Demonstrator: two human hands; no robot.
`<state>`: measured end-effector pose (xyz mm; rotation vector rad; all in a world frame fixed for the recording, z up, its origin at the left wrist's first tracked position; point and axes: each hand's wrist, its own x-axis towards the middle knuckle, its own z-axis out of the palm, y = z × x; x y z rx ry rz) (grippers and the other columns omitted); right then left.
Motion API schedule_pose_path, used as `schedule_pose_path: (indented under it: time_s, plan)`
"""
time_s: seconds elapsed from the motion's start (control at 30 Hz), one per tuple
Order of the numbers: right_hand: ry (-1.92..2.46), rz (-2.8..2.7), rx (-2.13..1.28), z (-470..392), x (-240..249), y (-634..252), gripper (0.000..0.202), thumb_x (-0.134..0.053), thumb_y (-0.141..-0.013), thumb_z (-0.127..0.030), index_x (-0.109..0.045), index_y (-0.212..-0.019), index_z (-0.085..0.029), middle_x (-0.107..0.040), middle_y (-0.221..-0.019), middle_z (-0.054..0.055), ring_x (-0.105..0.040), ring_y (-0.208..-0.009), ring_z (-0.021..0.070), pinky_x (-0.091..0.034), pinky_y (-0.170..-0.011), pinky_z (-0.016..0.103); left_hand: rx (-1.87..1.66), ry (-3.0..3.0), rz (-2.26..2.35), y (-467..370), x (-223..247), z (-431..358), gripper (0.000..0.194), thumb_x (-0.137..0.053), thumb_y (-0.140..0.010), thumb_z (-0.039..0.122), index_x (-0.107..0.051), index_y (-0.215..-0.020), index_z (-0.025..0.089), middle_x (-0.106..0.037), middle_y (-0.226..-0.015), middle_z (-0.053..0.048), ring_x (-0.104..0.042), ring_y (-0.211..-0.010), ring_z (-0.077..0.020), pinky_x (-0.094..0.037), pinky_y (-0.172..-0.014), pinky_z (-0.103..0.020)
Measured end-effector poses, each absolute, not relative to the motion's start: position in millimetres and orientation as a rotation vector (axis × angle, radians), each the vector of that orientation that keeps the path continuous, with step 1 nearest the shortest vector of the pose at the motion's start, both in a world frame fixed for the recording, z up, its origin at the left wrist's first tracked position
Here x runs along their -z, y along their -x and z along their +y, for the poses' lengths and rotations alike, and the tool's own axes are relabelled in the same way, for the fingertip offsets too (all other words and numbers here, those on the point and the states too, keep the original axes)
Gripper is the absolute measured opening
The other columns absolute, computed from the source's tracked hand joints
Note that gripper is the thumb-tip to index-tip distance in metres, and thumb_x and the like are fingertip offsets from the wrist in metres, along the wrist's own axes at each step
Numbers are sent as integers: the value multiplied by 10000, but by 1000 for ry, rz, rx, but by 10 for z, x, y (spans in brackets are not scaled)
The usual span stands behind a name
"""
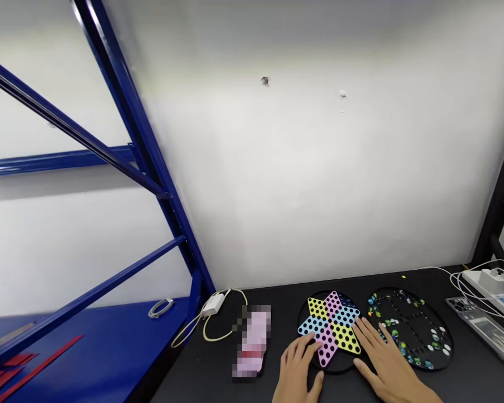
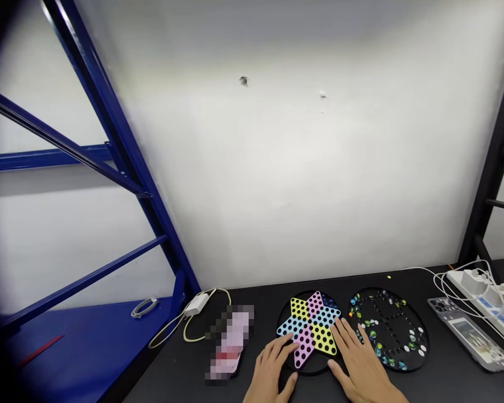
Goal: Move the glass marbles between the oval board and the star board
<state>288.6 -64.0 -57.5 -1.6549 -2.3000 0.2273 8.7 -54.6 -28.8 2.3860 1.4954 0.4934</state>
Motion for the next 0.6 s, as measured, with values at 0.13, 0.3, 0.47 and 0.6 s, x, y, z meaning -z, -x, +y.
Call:
schedule_pose_path:
  time_s: [0.13,0.3,0.47,0.6]
  plan:
    - [1691,-2187,-253,-667,485,-3036,625,-311,-1039,-529,-164,-1614,-331,-241,-1653,-14,-278,-1511,290,-257,-1225,557,-490,-2379,1482,-80,278,-560,477,-562,-937,266,-539,-1401,375,-485,-1559,4,-448,-1409,-311,-424,-1140,-514]
    - [1945,-1848,-160,-580,542,-3520,638,-329,-992,-509,-434,-1531,-184,-427,-1592,106,-392,-1461,321,-384,-1156,539,-527,-2433,1469,-66,325,-546,499,-577,-915,234,-544,-1394,368,-505,-1543,-6,-474,-1386,-305,-447,-1118,-491]
    - [1975,-1769,-198,-633,535,-3864,533,-417,-931,-497,-596,-1352,-225,-635,-1370,117,-598,-1253,327,-531,-978,482,-566,-2411,1525,-95,399,-531,513,-604,-871,201,-575,-1355,368,-517,-1534,0,-485,-1373,-305,-450,-1112,-492]
    - [1899,-1814,-194,-669,410,-3792,386,-466,-917,-463,-674,-1162,-249,-691,-1141,90,-672,-1044,284,-546,-872,410,-550,-2397,1513,-102,338,-564,515,-581,-895,215,-551,-1381,382,-504,-1543,10,-467,-1393,-294,-432,-1134,-509]
